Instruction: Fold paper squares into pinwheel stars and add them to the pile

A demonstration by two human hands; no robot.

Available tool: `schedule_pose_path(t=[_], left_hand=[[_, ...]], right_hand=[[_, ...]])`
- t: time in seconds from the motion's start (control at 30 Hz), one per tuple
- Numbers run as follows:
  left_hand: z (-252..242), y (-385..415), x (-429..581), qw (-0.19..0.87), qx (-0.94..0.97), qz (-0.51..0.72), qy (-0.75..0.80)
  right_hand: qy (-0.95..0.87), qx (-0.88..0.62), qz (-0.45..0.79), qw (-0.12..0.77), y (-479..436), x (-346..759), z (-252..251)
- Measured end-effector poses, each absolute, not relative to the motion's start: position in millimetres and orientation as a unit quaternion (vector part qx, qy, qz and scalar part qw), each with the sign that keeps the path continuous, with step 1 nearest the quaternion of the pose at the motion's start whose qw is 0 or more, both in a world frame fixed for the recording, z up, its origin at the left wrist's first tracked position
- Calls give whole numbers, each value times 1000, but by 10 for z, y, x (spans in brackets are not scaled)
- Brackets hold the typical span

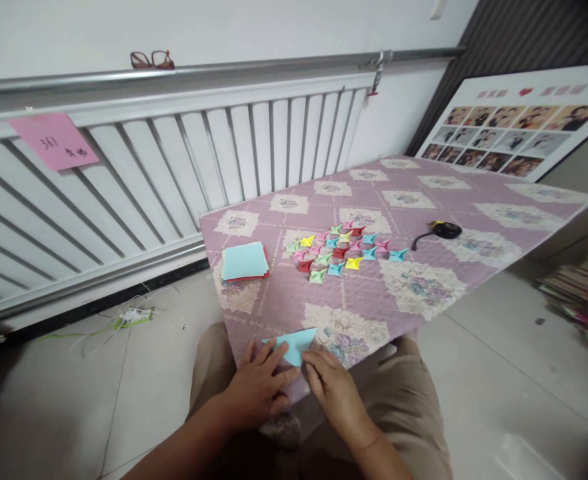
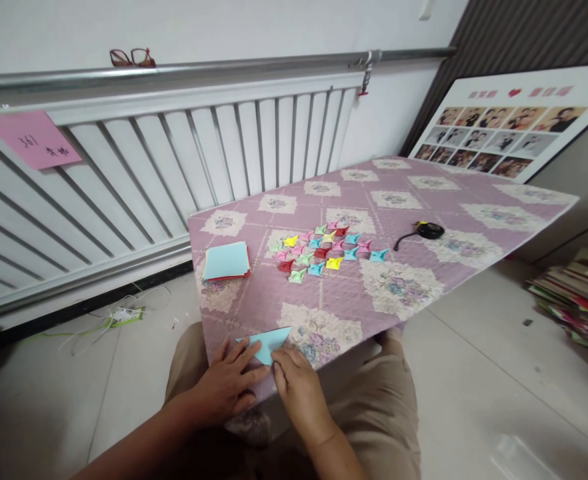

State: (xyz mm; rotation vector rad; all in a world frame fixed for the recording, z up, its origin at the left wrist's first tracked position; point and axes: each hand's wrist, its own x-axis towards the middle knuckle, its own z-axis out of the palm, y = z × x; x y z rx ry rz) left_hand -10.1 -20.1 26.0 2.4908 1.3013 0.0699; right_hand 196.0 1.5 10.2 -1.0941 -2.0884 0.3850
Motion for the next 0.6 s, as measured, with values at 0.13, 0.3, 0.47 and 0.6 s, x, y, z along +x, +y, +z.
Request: schedule_pose_path(t=[0.13, 0.3, 0.47, 0.6], left_hand=[[147, -191, -124, 174, 853, 98, 483], [72, -12, -173, 158, 798, 189, 550], [201, 230, -212, 128, 846, 153, 494], [275, 336, -250, 82, 889, 79, 443]], right_hand=[[-808, -445, 153, 354, 30, 1843, 74], [-802, -468, 145, 342, -9, 1793, 13], [-796, -491, 160, 315, 21, 1775, 37], [-797, -505, 142, 299, 58, 1743, 54]])
